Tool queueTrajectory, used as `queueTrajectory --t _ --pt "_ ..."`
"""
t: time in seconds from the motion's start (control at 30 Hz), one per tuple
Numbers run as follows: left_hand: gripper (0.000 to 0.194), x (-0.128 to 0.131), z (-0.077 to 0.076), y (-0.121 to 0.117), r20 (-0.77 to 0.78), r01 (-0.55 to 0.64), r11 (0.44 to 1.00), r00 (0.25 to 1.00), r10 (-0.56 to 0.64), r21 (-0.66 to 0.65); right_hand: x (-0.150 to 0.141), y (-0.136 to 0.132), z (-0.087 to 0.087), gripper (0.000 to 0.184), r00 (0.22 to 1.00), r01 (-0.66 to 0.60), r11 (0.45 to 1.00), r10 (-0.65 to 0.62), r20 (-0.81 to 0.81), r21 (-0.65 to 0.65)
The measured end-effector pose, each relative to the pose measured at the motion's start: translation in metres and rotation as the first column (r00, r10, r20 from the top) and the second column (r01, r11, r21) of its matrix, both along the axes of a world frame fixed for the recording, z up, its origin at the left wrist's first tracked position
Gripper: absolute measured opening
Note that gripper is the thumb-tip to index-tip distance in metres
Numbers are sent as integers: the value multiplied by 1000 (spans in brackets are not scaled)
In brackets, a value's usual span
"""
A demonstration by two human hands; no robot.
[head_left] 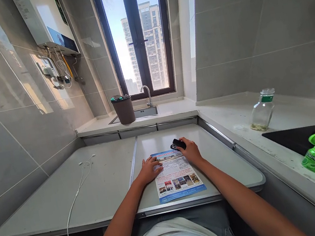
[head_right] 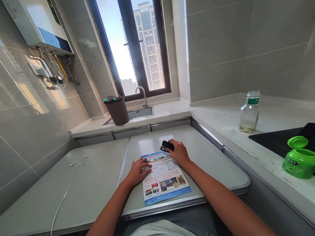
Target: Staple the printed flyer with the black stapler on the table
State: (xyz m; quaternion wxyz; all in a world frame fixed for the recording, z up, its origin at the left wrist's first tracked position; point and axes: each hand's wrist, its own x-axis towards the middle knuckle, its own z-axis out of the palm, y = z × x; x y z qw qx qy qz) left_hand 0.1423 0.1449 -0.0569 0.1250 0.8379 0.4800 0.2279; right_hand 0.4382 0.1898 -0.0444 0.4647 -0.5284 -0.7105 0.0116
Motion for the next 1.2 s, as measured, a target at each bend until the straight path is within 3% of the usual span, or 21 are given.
queueTrajectory --t 0.13,0.33,0.5,0.63,0.97,1.2 --pt "21 -2 -4 4 47 -101 993 994 98 67 -1 1 -1 29 998 7 1000 -8 64 3" --pt "59 -3 -14 8 -47 -273 962 961 272 -3 1 3 -2 27 992 29 1000 -28 119 -7" --pt "53 -8 -19 15 81 -380 923 923 376 50 7 6 -3 24 989 83 996 -77 129 -42" --pt "39 -12 -19 19 146 -377 924 920 365 60 8 7 -3 24 982 101 992 -87 169 -78" --pt "26 -17 -16 19 290 -363 930 898 330 66 8 6 -4 27 981 52 987 -22 194 -152" --pt "43 -15 -11 17 374 -321 945 886 275 67 7 5 -2 29 981 27 981 11 193 -190"
